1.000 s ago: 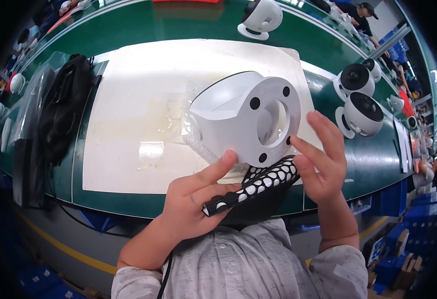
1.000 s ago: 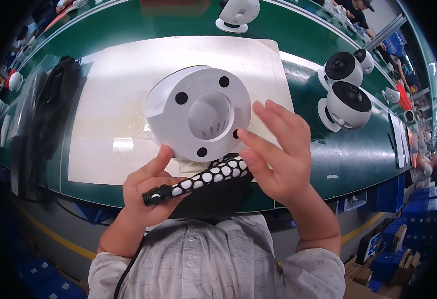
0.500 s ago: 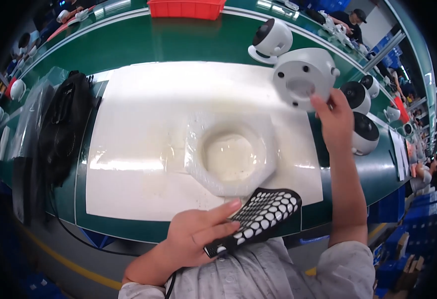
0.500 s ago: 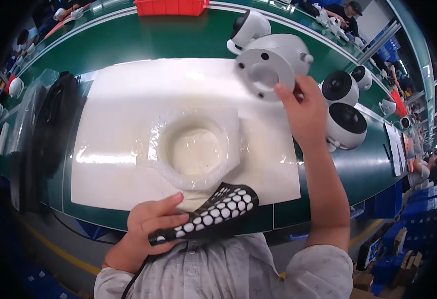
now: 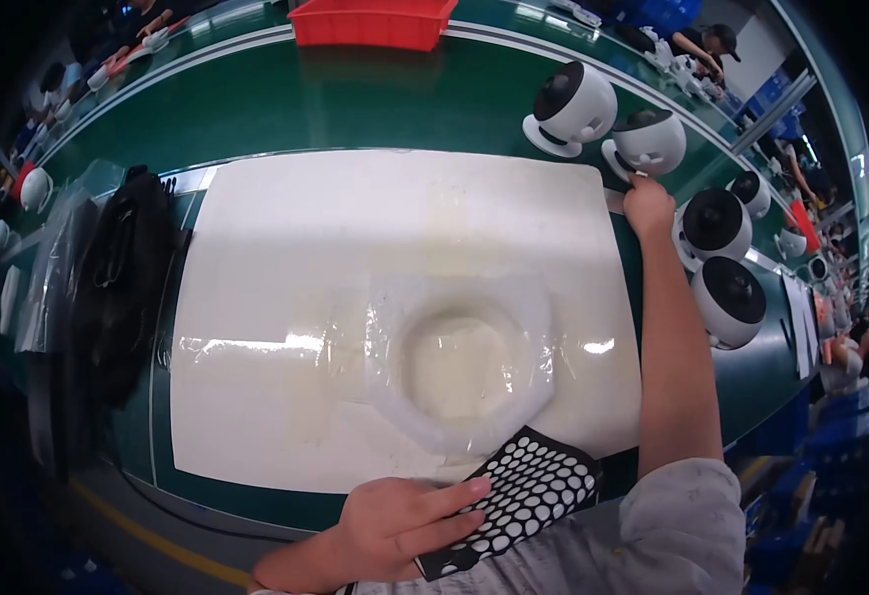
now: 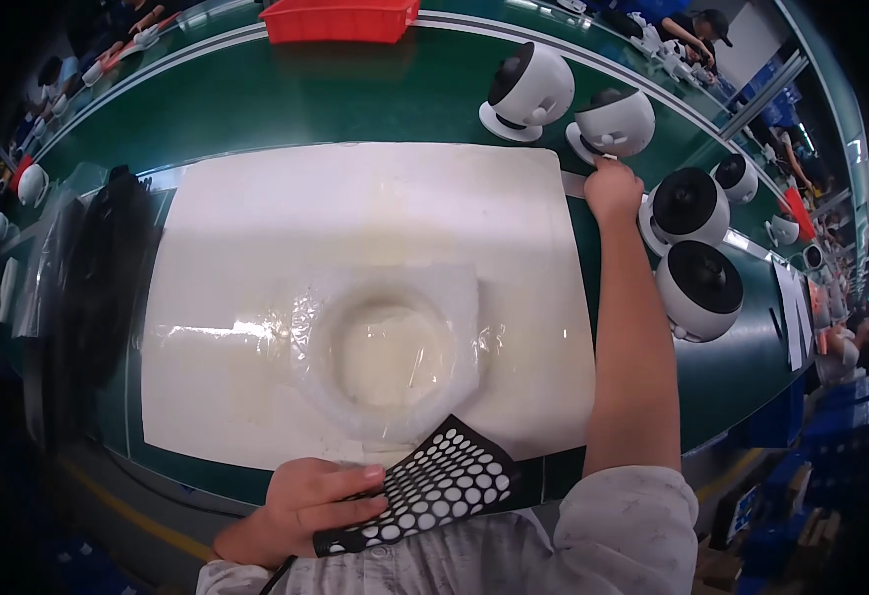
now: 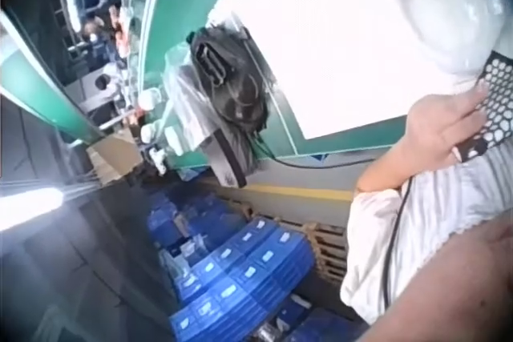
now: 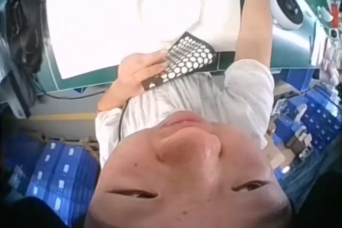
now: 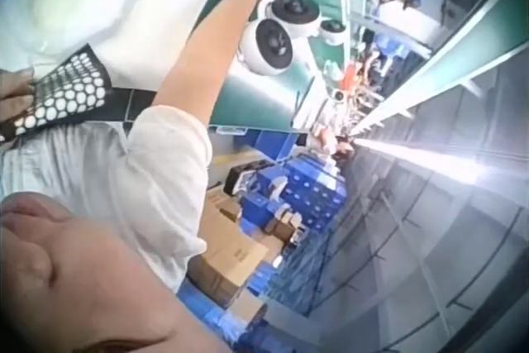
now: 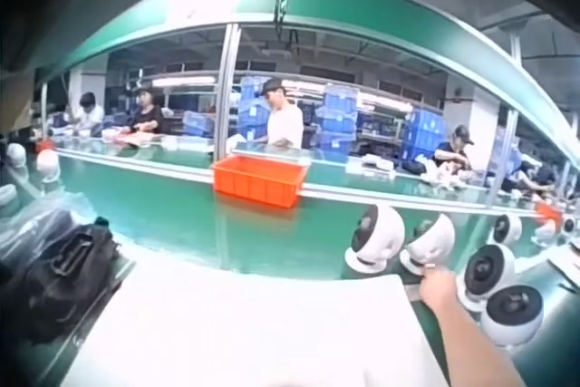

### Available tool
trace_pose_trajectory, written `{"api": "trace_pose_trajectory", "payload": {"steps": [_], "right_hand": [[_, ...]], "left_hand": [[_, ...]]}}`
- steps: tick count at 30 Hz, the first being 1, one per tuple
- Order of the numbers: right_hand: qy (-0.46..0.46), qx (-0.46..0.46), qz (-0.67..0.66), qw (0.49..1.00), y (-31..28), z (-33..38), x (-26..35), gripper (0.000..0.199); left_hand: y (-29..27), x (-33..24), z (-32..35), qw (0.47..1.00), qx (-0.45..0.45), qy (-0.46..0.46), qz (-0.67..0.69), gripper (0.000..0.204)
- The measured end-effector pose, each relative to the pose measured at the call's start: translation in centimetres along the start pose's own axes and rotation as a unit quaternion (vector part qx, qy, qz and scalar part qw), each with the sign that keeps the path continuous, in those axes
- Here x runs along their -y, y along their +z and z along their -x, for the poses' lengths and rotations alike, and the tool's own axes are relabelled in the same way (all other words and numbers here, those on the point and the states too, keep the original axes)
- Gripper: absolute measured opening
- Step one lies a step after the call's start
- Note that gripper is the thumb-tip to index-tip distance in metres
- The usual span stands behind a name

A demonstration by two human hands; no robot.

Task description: The worker is assembling the internal and external components of dome-style security cameras on a factory production line.

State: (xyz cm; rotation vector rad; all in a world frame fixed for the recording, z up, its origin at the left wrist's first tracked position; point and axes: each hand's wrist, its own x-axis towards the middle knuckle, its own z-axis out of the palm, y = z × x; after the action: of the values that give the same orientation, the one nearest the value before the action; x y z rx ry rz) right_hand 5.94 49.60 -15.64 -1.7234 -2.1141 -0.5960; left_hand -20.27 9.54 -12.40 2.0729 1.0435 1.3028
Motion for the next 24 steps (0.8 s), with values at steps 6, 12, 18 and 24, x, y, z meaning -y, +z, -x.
{"api": "trace_pose_trajectory", "payload": {"steps": [6, 12, 18, 24], "right_hand": [[-0.063, 0.107, -0.293, 0.948, -4.1, 0.7, 8.2, 0.029], [-0.034, 0.039, -0.175, 0.983, 0.0, -2.4, 10.3, 0.031], [-0.138, -0.165, -0.347, 0.913, -4.4, -1.4, 10.2, 0.023], [-0.049, 0.029, -0.688, 0.723, -15.7, 4.6, 13.3, 0.026]], "left_hand": [[0.0, -0.2, -0.3, 1.000, -0.009, -0.010, -0.011, 0.024], [-1.0, 0.0, -0.5, 0.998, 0.028, -0.053, 0.011, 0.026], [-0.8, 0.3, -0.6, 0.998, 0.019, -0.051, 0.013, 0.029], [-0.8, 0.0, -0.1, 0.998, -0.037, -0.056, -0.006, 0.031]]}}
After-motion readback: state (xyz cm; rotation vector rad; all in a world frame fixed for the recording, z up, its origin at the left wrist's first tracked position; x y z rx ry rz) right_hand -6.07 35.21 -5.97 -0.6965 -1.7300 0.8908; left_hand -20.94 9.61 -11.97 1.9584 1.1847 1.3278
